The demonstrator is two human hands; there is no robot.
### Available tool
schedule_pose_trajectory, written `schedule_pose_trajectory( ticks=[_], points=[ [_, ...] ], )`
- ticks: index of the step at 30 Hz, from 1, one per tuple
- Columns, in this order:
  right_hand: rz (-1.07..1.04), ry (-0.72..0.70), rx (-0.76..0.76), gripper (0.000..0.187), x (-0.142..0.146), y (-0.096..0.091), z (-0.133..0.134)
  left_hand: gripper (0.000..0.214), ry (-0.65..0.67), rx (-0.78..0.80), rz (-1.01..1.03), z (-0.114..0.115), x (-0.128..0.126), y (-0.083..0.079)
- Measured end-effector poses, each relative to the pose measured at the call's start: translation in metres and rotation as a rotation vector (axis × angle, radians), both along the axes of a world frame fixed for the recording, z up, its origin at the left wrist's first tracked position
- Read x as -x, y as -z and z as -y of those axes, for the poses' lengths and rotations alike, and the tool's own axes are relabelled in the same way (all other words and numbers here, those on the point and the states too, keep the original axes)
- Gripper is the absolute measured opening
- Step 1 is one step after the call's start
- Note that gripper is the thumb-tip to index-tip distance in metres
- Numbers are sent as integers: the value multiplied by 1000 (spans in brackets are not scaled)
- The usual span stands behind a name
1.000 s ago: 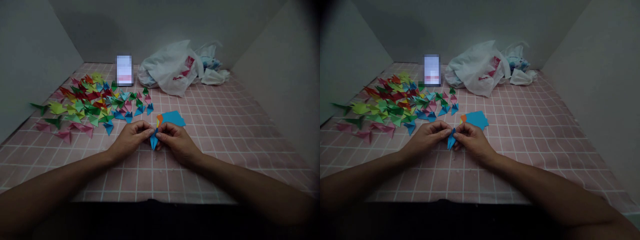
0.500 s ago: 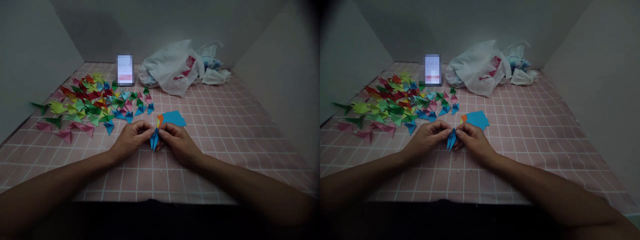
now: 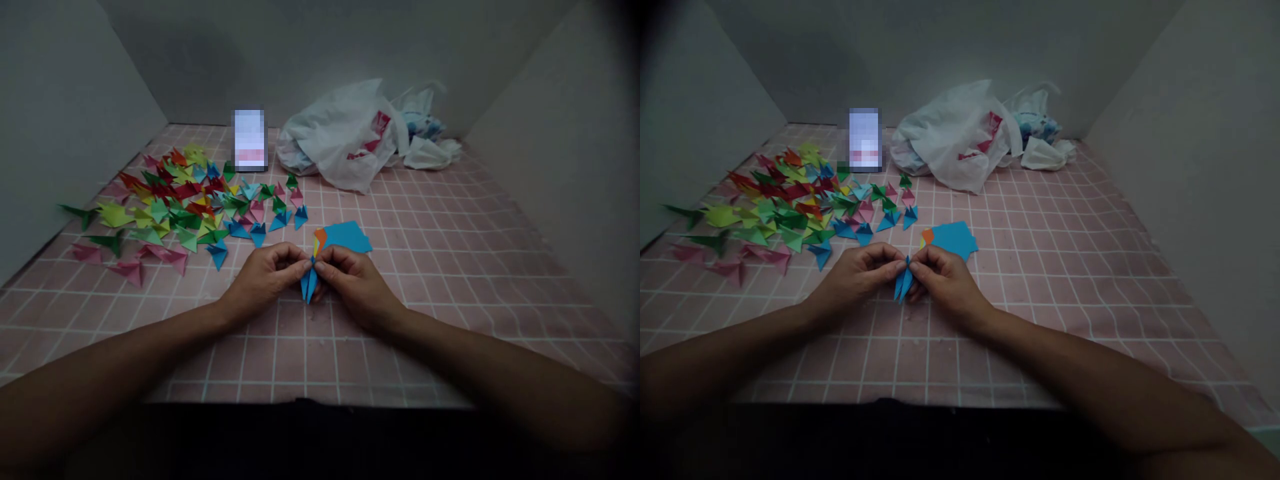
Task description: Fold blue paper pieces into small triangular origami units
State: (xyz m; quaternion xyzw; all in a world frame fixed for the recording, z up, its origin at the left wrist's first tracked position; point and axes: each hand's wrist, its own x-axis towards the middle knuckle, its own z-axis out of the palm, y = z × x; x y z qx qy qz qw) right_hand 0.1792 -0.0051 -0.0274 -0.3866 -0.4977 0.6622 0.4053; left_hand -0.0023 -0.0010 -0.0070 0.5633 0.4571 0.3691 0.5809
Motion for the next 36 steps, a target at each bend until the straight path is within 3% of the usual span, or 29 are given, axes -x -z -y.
schedule_pose_trajectory(
  ticks=[8, 30, 36],
  points=[
    [19, 9, -14, 19, 0, -2, 0, 19, 22, 37, 27, 0, 0, 0],
    [125, 36, -58, 16, 0, -6, 1, 16, 24, -44, -36, 0, 1, -1],
    [106, 46, -65, 17, 0, -4, 0, 17, 42, 53, 28, -1, 0, 0]
  ],
)
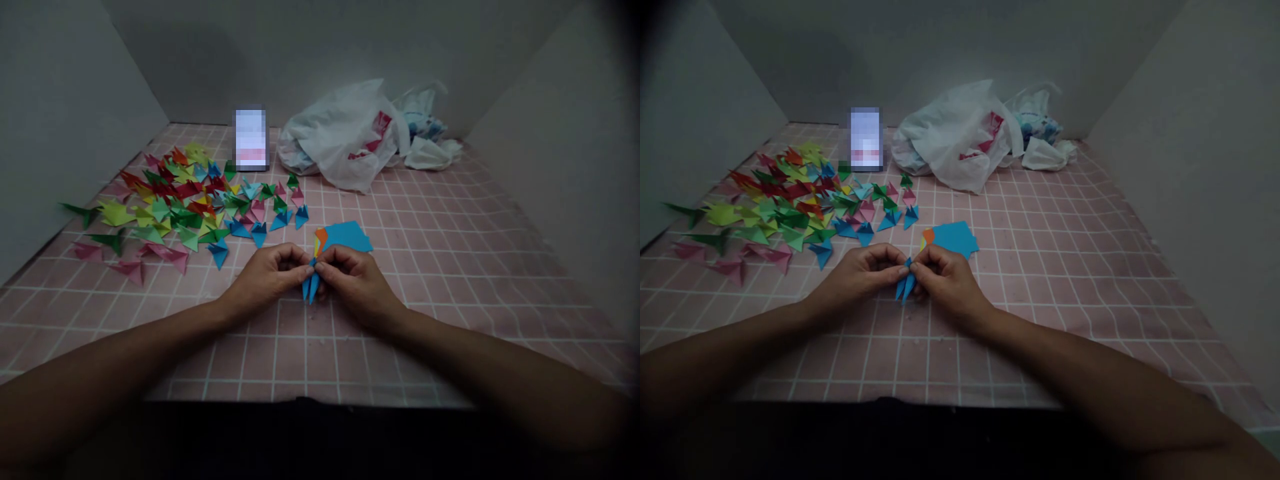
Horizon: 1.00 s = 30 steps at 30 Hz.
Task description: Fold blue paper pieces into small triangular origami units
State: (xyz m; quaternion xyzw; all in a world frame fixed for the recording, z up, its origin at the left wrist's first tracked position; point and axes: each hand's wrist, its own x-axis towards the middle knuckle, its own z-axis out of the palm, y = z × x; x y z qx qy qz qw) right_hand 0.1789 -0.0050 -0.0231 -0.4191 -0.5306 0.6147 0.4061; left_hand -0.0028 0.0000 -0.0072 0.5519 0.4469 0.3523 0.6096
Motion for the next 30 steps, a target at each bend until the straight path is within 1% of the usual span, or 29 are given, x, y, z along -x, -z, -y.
schedule_pose_trajectory(
  ticks=[7, 14, 22, 30],
  points=[
    [-8, -21, 15, 20, -1, 2, 0, 18, 13, 37, -48, -1, 2, -2],
    [24, -20, -32, 23, -1, 1, -1, 21, 43, 83, 50, 0, 1, -4],
    [10, -13, -35, 19, -1, 2, 0, 24, 4, 94, 44, 0, 2, -3],
    [-1, -30, -39, 16, -1, 1, 1, 26, -4, 76, 1, -1, 2, -2]
  ],
)
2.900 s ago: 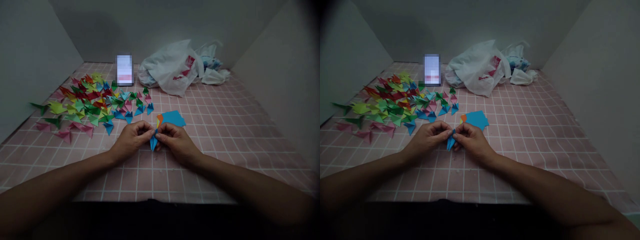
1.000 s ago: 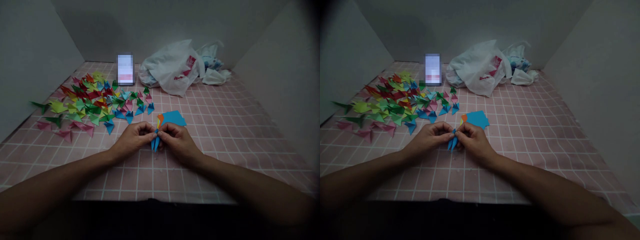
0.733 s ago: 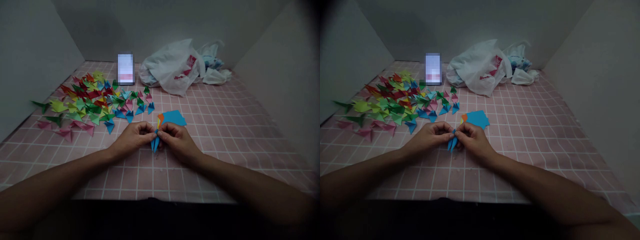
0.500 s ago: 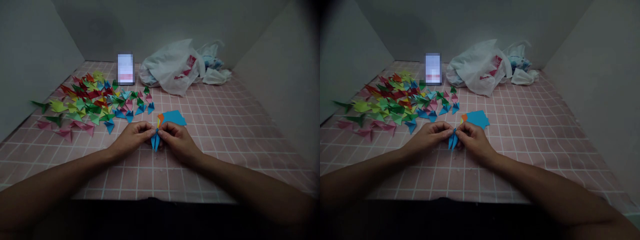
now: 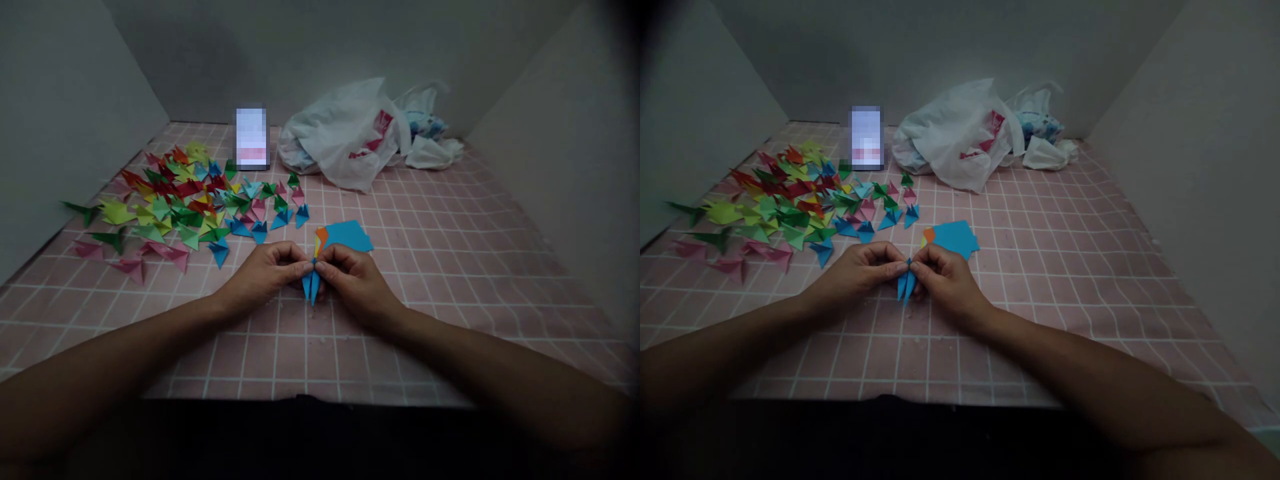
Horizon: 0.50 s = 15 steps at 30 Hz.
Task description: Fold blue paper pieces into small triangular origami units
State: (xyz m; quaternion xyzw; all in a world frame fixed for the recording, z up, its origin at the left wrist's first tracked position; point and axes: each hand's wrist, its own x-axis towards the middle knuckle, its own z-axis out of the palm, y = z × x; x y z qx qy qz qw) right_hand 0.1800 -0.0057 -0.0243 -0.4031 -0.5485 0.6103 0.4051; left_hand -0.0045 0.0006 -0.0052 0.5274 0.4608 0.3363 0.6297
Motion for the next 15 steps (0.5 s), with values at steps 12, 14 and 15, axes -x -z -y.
schedule_pose_trajectory(
  ticks=[12, 14, 15],
  points=[
    [-50, -44, 43, 19, -1, -2, -2, 26, -14, 30, -3, -1, 1, 0],
    [-27, -42, 33, 19, -1, -4, -2, 27, -11, 18, -6, -1, 1, 1],
    [-13, -40, 26, 19, -1, -5, -2, 27, -8, 15, -7, -1, 1, 1]
  ],
)
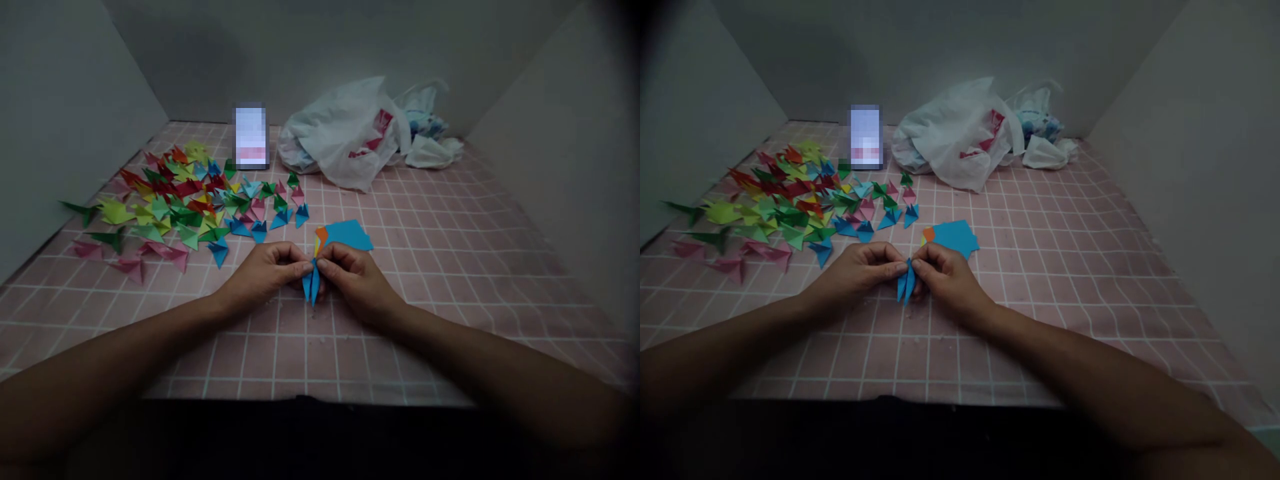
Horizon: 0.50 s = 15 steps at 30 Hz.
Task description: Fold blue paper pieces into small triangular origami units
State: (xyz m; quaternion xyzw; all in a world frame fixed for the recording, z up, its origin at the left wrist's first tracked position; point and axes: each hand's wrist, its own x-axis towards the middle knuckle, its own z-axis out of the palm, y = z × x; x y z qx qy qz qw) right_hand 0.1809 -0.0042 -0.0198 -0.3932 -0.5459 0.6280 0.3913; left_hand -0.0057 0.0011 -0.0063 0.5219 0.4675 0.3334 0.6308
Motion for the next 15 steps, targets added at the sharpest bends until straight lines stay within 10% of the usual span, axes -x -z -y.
schedule_pose_trajectory(
  ticks=[15],
  points=[
    [11, -17, -1, 20, -1, 2, 0, 15, 43, -85, -57, 2, -3, -1]
  ],
)
